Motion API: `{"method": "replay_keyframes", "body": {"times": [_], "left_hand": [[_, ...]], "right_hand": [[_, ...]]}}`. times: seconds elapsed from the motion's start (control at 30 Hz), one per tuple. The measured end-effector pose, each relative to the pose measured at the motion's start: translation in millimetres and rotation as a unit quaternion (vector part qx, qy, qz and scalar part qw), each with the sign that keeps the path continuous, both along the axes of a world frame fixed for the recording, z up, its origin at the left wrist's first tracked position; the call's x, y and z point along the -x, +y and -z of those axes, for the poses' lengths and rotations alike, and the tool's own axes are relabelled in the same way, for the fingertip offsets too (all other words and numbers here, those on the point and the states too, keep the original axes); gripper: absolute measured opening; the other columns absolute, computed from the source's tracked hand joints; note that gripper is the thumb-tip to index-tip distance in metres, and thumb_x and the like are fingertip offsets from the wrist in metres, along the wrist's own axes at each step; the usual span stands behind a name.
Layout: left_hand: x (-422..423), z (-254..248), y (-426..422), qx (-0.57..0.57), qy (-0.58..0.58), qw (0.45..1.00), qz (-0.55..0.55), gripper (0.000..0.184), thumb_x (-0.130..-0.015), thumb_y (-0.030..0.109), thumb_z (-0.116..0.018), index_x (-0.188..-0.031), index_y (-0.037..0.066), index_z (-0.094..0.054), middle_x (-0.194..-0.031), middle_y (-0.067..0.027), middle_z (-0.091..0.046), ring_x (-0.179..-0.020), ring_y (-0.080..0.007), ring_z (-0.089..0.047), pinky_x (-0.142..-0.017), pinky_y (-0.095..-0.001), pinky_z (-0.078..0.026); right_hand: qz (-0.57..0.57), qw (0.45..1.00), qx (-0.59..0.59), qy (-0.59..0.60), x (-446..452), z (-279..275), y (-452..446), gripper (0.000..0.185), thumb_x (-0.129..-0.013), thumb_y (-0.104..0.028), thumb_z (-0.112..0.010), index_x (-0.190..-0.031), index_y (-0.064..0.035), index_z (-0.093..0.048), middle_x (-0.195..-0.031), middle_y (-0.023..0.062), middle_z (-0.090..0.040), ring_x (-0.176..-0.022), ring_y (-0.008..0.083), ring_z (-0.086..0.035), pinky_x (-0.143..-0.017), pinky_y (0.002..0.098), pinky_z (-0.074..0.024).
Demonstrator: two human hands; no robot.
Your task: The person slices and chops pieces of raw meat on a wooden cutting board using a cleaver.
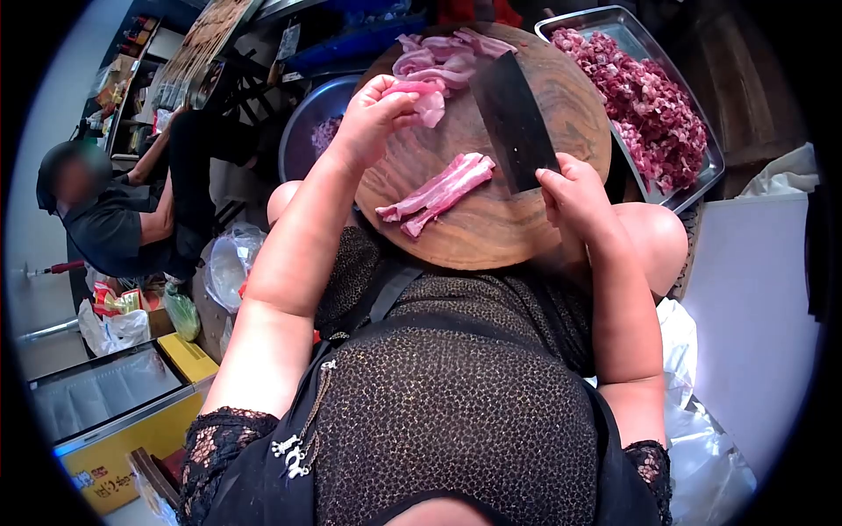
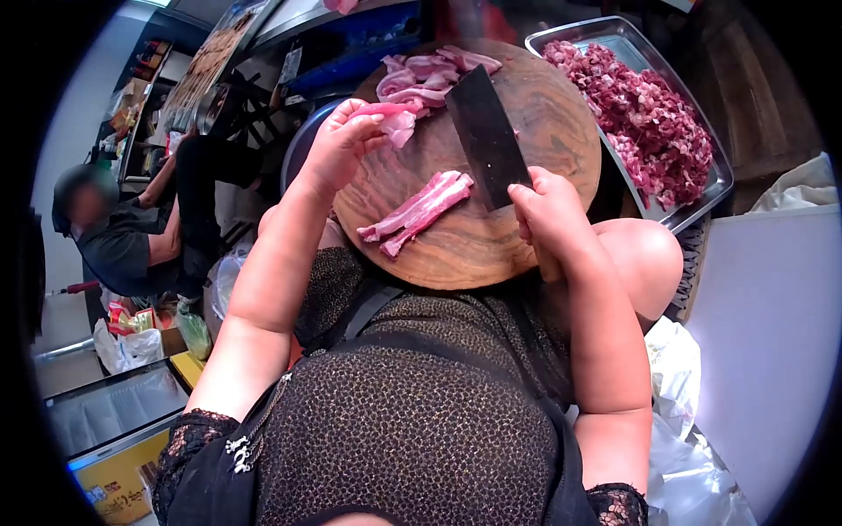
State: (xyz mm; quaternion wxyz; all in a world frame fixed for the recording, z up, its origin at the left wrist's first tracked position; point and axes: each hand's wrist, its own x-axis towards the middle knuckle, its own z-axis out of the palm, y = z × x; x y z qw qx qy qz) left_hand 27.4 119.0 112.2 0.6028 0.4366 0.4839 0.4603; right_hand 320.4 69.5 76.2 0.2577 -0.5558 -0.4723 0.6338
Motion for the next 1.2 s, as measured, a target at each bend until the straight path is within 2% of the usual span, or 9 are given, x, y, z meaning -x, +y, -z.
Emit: {"method": "replay_keyframes", "body": {"times": [0.17,0.33,0.47,0.57,0.67,0.8,0.93,1.03,1.2], "left_hand": [[11.8,6.5,-2.8,0.006,-0.097,0.995,0.013,0.015,-0.091,0.006,-0.058,-0.106,0.004,-0.058,-0.108,-0.0146,-0.070,-0.097,-0.0204,-0.069,-0.084,-0.0360,-0.059],[45.4,54.4,-53.1,0.148,0.012,0.988,-0.032,0.020,-0.088,0.008,-0.062,-0.107,0.003,-0.062,-0.089,-0.0063,-0.067,-0.067,-0.0104,-0.062,-0.063,-0.0256,-0.058],[82.3,65.1,-71.3,0.277,0.130,0.950,0.068,0.043,-0.085,0.009,-0.065,-0.125,-0.002,-0.055,-0.082,-0.0043,-0.065,-0.068,-0.0120,-0.064,-0.059,-0.0249,-0.054],[67.2,46.2,-85.3,-0.103,0.645,0.757,-0.003,0.054,-0.078,0.017,-0.069,-0.128,-0.001,-0.056,-0.104,-0.0176,-0.068,-0.098,-0.0284,-0.067,-0.088,-0.0383,-0.053],[46.3,55.3,-57.1,-0.286,0.554,0.769,0.144,0.043,-0.076,0.018,-0.073,-0.116,0.003,-0.066,-0.106,-0.0180,-0.065,-0.100,-0.0353,-0.063,-0.089,-0.0418,-0.052],[6.1,69.4,-47.0,-0.286,0.540,0.769,0.187,0.033,-0.076,0.022,-0.073,-0.102,0.003,-0.070,-0.103,-0.0157,-0.065,-0.099,-0.0339,-0.062,-0.088,-0.0414,-0.051],[5.2,68.7,-43.3,-0.223,0.567,0.759,0.229,0.022,-0.079,0.021,-0.070,-0.092,0.003,-0.068,-0.100,-0.0120,-0.068,-0.097,-0.0269,-0.064,-0.086,-0.0388,-0.052],[6.0,87.0,-38.0,0.000,0.296,0.951,0.086,0.019,-0.088,0.016,-0.076,-0.098,0.003,-0.065,-0.087,0.0034,-0.065,-0.077,-0.0031,-0.056,-0.067,-0.0210,-0.049],[-12.9,80.5,-20.5,0.059,0.368,0.927,0.034,0.026,-0.085,0.026,-0.079,-0.098,0.004,-0.071,-0.081,-0.0011,-0.068,-0.072,-0.0069,-0.059,-0.067,-0.0245,-0.050]], "right_hand": [[0.018,1.000,-0.001,0.002,-0.7,-3.6,-2.7,0.012,-0.095,-0.015,-0.056,-0.096,-0.0025,-0.056,-0.058,0.0010,-0.050,-0.044,0.0135,-0.049,-0.042,0.0280,-0.0411],[0.030,0.999,0.022,-0.001,-3.9,-1.1,-7.5,0.013,-0.096,-0.014,-0.055,-0.098,-0.0019,-0.057,-0.060,0.0013,-0.051,-0.045,0.0127,-0.049,-0.042,0.0281,-0.0409],[0.017,1.000,0.015,-0.012,-7.1,-3.4,-10.9,0.013,-0.096,-0.014,-0.055,-0.100,-0.0018,-0.057,-0.059,0.0012,-0.050,-0.045,0.0120,-0.048,-0.042,0.0277,-0.0404],[0.008,1.000,0.006,-0.015,-7.4,-0.5,-11.7,0.012,-0.096,-0.014,-0.055,-0.099,-0.0029,-0.057,-0.059,0.0003,-0.050,-0.044,0.0109,-0.047,-0.041,0.0264,-0.0391],[0.005,1.000,-0.008,-0.012,-4.7,-2.9,-9.2,0.011,-0.096,-0.014,-0.056,-0.098,-0.0039,-0.057,-0.060,-0.0007,-0.049,-0.044,0.0097,-0.045,-0.040,0.0251,-0.0379],[0.012,1.000,-0.006,-0.006,-2.7,0.6,-8.1,0.012,-0.096,-0.014,-0.055,-0.098,-0.0021,-0.057,-0.059,0.0007,-0.050,-0.045,0.0116,-0.048,-0.042,0.0269,-0.0403],[0.031,0.999,0.008,-0.006,-5.6,-3.3,-12.8,0.012,-0.096,-0.015,-0.056,-0.095,-0.0025,-0.056,-0.061,0.0002,-0.050,-0.046,0.0116,-0.049,-0.042,0.0271,-0.0409],[0.024,1.000,0.006,-0.014,-7.8,-0.1,-11.4,0.013,-0.096,-0.015,-0.056,-0.094,-0.0027,-0.056,-0.062,-0.0002,-0.050,-0.047,0.0116,-0.050,-0.043,0.0274,-0.0414],[0.010,1.000,0.003,-0.011,-0.7,-7.6,-7.1,0.011,-0.096,-0.013,-0.057,-0.098,-0.0029,-0.056,-0.057,-0.0004,-0.049,-0.044,0.0107,-0.047,-0.041,0.0258,-0.0391]]}}
